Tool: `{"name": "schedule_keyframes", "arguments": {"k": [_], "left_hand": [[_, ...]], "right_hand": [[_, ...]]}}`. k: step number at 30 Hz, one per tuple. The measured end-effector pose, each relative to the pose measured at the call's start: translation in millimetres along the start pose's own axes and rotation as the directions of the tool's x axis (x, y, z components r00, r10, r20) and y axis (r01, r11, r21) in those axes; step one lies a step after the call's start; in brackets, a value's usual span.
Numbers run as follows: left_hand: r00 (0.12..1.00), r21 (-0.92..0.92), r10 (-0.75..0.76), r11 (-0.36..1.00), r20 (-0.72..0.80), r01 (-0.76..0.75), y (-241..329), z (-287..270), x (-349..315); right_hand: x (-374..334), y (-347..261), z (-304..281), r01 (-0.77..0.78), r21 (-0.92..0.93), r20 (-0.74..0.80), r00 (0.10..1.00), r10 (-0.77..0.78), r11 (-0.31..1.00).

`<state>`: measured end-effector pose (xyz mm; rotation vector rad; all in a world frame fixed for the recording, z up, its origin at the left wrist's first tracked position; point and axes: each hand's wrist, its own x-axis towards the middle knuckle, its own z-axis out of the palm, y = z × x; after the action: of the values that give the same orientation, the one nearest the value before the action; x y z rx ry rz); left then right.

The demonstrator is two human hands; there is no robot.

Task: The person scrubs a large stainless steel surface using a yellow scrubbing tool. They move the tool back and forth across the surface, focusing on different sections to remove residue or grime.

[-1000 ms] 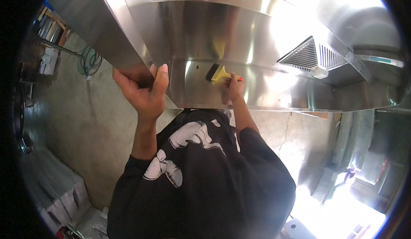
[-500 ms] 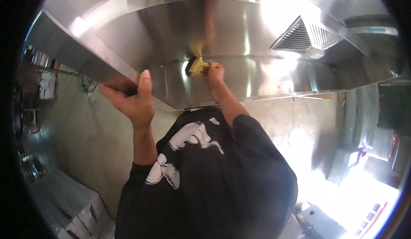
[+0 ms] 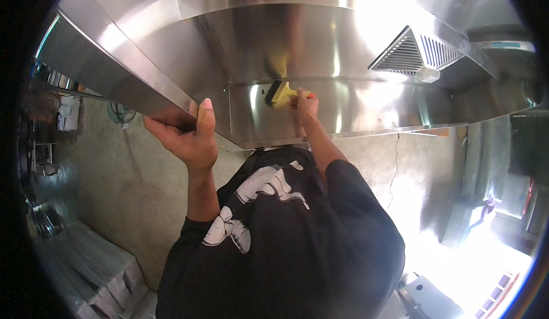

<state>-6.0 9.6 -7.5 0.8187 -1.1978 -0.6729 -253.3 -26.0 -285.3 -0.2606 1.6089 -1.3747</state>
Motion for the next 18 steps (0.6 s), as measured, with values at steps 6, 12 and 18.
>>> {"name": "schedule_keyframes", "arguments": {"k": [6, 12, 18], "left_hand": [[1.0, 0.02, 0.024, 0.999, 0.009, -0.024, -1, -2, 0], [0.999, 0.012, 0.031, 0.999, 0.013, -0.031, -2, -2, -1], [1.0, 0.042, 0.029, 0.999, 0.004, -0.029, -1, -2, -2]], "right_hand": [[-22, 4, -9, 0.029, -0.044, 0.184, 0.983, -0.02, 0.999], [-31, -7, -18, 0.161, -0.29, 0.38, 0.924, -0.041, 0.943], [-9, -16, 5, 0.188, -0.285, 0.257, 0.96, -0.114, 0.94]]}}
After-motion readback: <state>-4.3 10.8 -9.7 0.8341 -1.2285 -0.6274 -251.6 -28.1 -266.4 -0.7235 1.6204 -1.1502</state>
